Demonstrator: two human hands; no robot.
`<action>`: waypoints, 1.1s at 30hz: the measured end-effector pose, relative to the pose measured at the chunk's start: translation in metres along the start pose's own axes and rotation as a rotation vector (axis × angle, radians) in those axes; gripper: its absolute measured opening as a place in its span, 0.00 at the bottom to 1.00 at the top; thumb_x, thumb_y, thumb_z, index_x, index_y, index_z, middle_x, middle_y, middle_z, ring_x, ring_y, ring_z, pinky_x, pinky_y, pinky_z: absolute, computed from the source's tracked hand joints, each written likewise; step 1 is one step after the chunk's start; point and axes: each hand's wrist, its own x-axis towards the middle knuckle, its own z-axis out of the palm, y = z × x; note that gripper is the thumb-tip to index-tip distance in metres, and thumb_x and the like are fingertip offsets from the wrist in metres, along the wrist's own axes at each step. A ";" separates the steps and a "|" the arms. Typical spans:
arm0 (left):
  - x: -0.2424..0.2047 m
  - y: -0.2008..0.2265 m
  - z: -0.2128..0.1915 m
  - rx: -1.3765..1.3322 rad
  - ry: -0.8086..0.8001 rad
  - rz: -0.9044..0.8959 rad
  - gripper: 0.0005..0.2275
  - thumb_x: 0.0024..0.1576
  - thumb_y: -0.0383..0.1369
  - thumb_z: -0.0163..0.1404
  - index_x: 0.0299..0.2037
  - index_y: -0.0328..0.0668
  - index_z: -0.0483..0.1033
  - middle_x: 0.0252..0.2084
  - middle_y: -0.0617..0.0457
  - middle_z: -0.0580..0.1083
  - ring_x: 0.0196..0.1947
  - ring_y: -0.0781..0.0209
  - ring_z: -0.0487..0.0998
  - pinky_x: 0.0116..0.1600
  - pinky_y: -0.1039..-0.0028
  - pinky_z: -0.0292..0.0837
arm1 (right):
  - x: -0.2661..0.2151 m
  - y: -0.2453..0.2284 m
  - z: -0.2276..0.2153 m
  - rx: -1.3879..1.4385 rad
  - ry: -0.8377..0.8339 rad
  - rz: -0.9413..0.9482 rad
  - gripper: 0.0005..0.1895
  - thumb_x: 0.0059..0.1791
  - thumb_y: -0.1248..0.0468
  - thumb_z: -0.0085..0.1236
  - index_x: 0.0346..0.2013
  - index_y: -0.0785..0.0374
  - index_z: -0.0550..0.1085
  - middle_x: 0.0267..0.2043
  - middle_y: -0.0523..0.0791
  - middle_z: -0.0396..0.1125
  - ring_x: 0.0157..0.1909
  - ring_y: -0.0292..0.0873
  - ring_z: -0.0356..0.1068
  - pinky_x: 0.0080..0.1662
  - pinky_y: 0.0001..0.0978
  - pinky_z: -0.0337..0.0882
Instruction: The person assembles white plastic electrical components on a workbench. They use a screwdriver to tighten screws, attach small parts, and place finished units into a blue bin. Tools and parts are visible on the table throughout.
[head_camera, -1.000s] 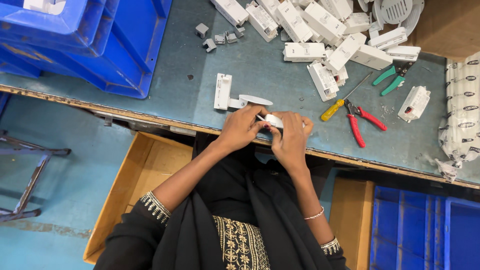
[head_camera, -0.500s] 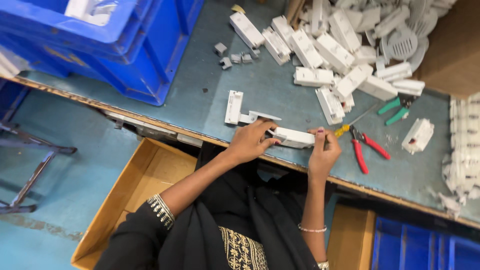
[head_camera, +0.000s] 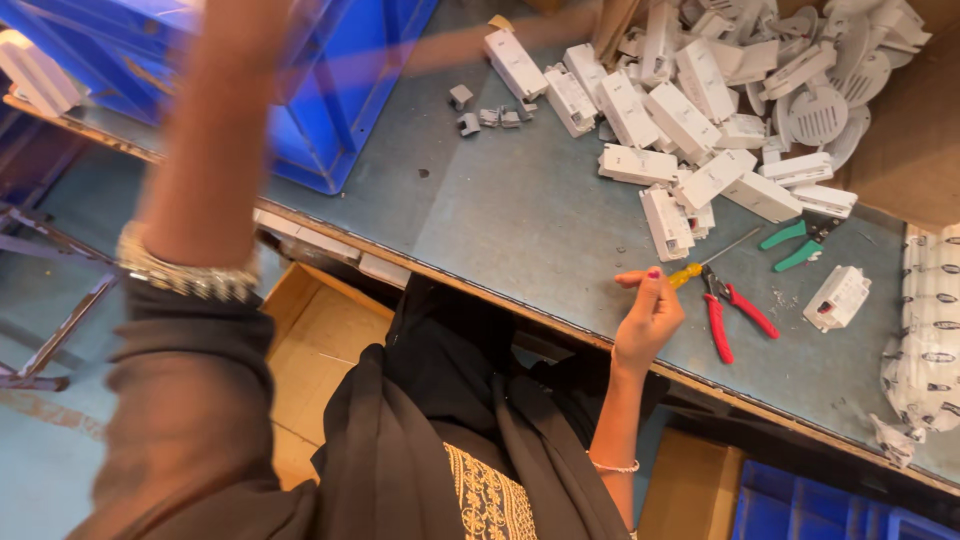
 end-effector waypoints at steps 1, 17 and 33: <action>-0.015 -0.015 -0.007 0.177 0.031 -0.059 0.09 0.64 0.28 0.51 0.53 0.37 0.74 0.44 0.54 0.74 0.30 0.71 0.78 0.30 0.78 0.73 | 0.000 0.001 0.000 0.007 -0.001 0.005 0.22 0.62 0.60 0.43 0.31 0.71 0.74 0.33 0.46 0.72 0.38 0.36 0.68 0.47 0.29 0.66; 0.033 -0.147 -0.060 0.670 -0.322 -0.428 0.08 0.68 0.33 0.50 0.51 0.38 0.77 0.42 0.52 0.77 0.35 0.67 0.81 0.38 0.74 0.76 | 0.001 -0.003 0.004 -0.173 -0.057 -0.044 0.17 0.57 0.63 0.50 0.28 0.69 0.75 0.28 0.44 0.70 0.32 0.35 0.67 0.40 0.28 0.66; 0.139 0.052 0.333 -0.205 -0.589 0.537 0.08 0.57 0.33 0.61 0.41 0.38 0.80 0.39 0.46 0.78 0.38 0.55 0.79 0.45 0.66 0.74 | 0.007 -0.002 0.004 -0.151 -0.090 -0.019 0.15 0.54 0.65 0.51 0.25 0.70 0.74 0.26 0.46 0.71 0.28 0.36 0.68 0.35 0.29 0.66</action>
